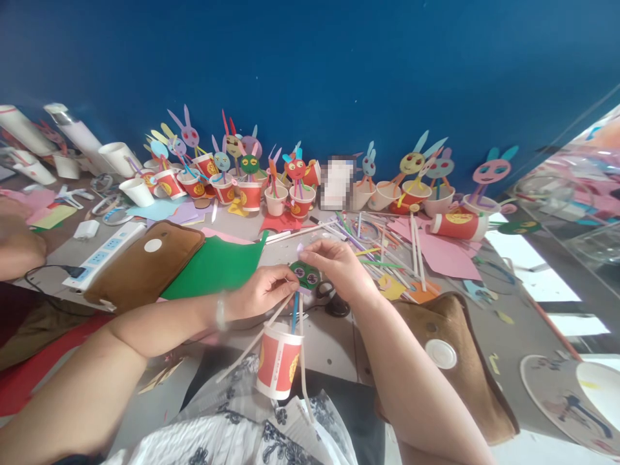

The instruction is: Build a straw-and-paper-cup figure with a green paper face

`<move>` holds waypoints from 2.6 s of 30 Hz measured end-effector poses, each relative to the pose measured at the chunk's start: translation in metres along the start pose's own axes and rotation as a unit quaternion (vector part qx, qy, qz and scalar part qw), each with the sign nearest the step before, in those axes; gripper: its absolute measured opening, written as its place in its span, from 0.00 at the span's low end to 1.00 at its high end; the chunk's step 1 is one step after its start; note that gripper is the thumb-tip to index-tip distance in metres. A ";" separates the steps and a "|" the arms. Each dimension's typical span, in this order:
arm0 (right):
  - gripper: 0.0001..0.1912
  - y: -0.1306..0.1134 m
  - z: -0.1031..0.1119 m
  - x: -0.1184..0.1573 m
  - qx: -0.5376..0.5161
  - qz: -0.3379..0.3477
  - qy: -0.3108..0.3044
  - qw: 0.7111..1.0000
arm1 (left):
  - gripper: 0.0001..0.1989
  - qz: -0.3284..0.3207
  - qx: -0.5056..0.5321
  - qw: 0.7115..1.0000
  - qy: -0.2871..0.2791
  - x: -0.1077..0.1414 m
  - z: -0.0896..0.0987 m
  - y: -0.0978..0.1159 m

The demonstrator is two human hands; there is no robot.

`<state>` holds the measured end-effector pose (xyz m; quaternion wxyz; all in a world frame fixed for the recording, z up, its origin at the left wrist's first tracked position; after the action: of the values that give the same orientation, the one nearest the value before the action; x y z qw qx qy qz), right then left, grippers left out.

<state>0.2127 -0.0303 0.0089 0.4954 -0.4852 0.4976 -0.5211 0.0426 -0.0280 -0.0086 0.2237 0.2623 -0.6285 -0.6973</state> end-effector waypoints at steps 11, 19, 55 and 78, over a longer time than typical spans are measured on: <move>0.18 -0.002 -0.003 0.003 0.024 0.020 0.013 0.999 | 0.14 0.006 0.000 1.000 0.002 0.000 0.000 -0.003; 0.22 0.000 0.000 0.002 0.037 0.008 0.034 0.999 | 0.13 0.007 -0.009 1.000 0.000 0.000 0.000 -0.001; 0.06 -0.039 -0.015 0.028 0.435 0.191 -0.023 0.879 | 0.14 -0.045 -0.092 0.994 0.038 -0.012 0.018 -0.006; 0.14 -0.026 0.020 0.014 0.143 0.054 0.100 0.983 | 0.17 0.001 -0.002 1.000 0.031 -0.009 0.014 -0.012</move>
<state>0.2308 -0.0445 0.0353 0.5348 -0.3272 0.4904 -0.6053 0.0404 -0.0099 -0.0184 0.2443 0.2825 -0.6205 -0.6896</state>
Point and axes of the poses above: each hand's wrist, its own x-axis away from the middle knuckle, its own z-axis out of the back of the hand, y = z × x, the point moved 4 cm from there along -x, towards the middle knuckle, and after that the axes turned 3 degrees about -y, right-handed, at the moved point
